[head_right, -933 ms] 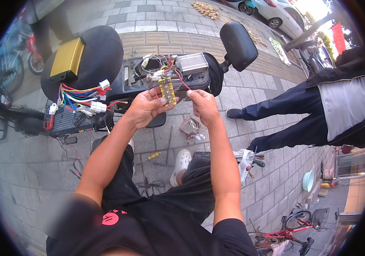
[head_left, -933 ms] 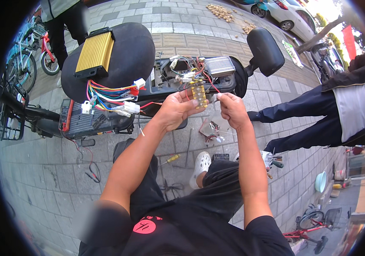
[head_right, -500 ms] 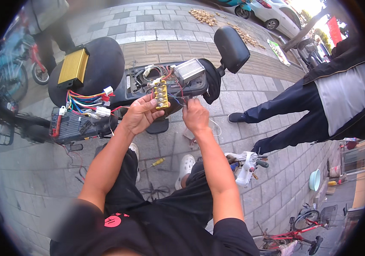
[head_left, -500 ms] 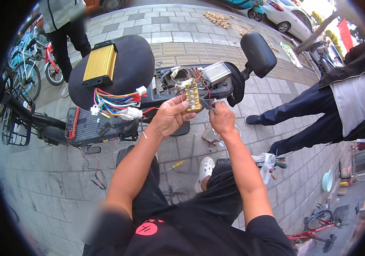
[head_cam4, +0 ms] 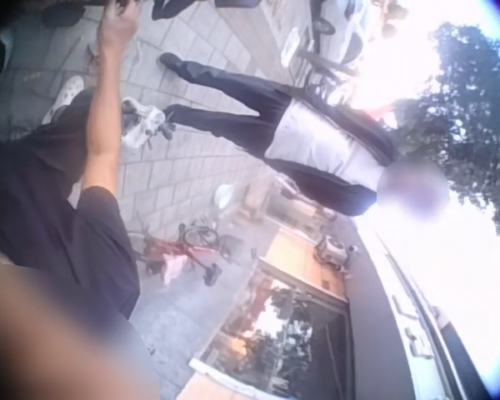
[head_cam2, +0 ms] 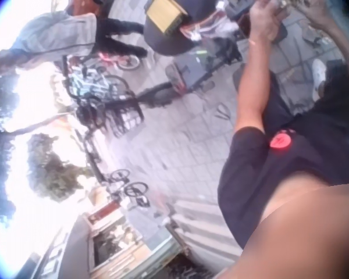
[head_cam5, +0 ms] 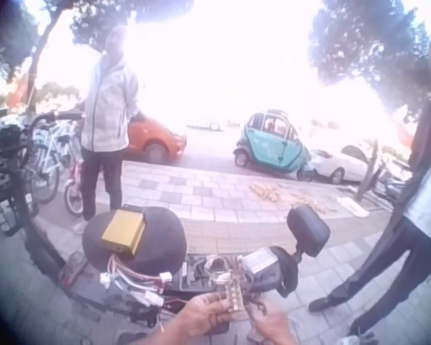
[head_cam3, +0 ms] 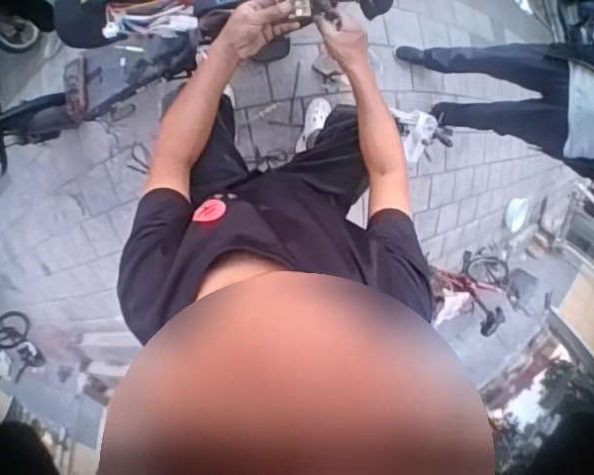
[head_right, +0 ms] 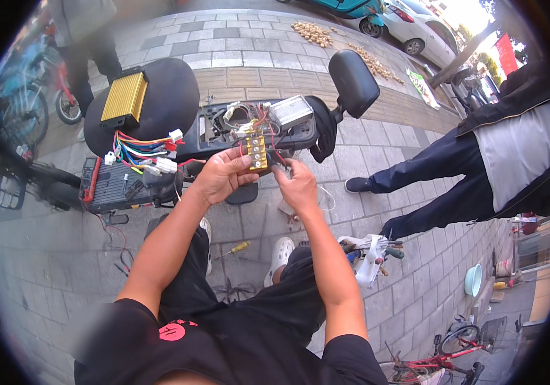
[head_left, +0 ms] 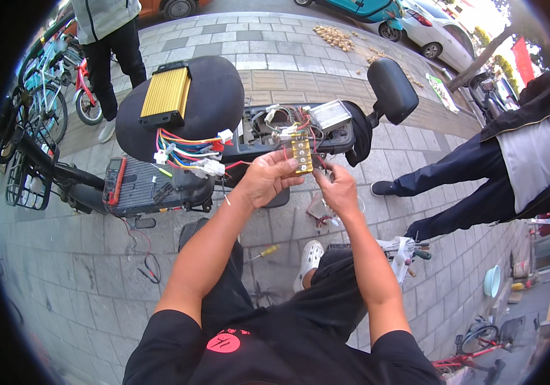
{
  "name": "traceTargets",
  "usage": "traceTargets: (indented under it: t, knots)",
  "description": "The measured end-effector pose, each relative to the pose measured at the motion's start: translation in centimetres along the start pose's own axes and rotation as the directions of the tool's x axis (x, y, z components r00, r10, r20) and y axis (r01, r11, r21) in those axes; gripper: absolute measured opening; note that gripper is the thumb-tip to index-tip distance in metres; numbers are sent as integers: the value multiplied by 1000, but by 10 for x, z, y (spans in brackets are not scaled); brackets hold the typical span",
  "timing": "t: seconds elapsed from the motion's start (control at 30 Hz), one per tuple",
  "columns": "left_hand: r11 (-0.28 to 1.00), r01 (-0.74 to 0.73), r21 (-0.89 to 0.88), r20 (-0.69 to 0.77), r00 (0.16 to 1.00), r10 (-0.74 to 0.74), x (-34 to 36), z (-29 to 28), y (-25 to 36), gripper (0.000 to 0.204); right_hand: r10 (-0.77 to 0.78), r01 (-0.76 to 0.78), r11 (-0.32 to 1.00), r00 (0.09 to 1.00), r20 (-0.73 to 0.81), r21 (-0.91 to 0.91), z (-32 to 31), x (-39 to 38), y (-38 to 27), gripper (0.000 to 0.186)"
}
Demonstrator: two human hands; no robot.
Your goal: The person works on the exposed wiring and control components of an electric scooter, using a screwdriver to adjust connectors and a small circuit board. They repeatedly connect and disconnect wire harnesses and manipulate a yellow component while seated on the sidewalk.
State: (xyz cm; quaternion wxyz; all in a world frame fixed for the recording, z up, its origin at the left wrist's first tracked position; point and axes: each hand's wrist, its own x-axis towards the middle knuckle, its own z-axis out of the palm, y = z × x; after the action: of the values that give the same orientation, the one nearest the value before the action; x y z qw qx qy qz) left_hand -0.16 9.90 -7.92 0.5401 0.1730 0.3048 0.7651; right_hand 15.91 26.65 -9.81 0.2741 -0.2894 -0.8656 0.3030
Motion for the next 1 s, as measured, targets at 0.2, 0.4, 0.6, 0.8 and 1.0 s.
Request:
traceTargets:
  t: [0.2, 0.4, 0.6, 0.8, 1.0]
  knots:
    - [1000, 19, -22, -2, 1000, -19, -5, 6, 1, 39, 137, -137, 983, 991, 11, 123, -43, -14, -24, 40]
    - [1000, 11, -13, 2, 1000, -11, 1, 9, -5, 36, 120, -194, 843, 977, 176, 502, -32, -5, -34, 34]
    - [997, 23, 68, -57, 998, -19, 2, -6, -6, 37, 172, -355, 768, 916, 363, 533, -29, -6, -59, 37]
    - [981, 80, 179, -175, 983, -49, -4, 0, -9, 37, 191, -288, 764, 956, 223, 577, -9, -8, -39, 32]
    - [995, 41, 94, -140, 990, -28, -7, -2, -6, 27, 273, -394, 595, 919, 284, 701, -1, -11, -44, 30]
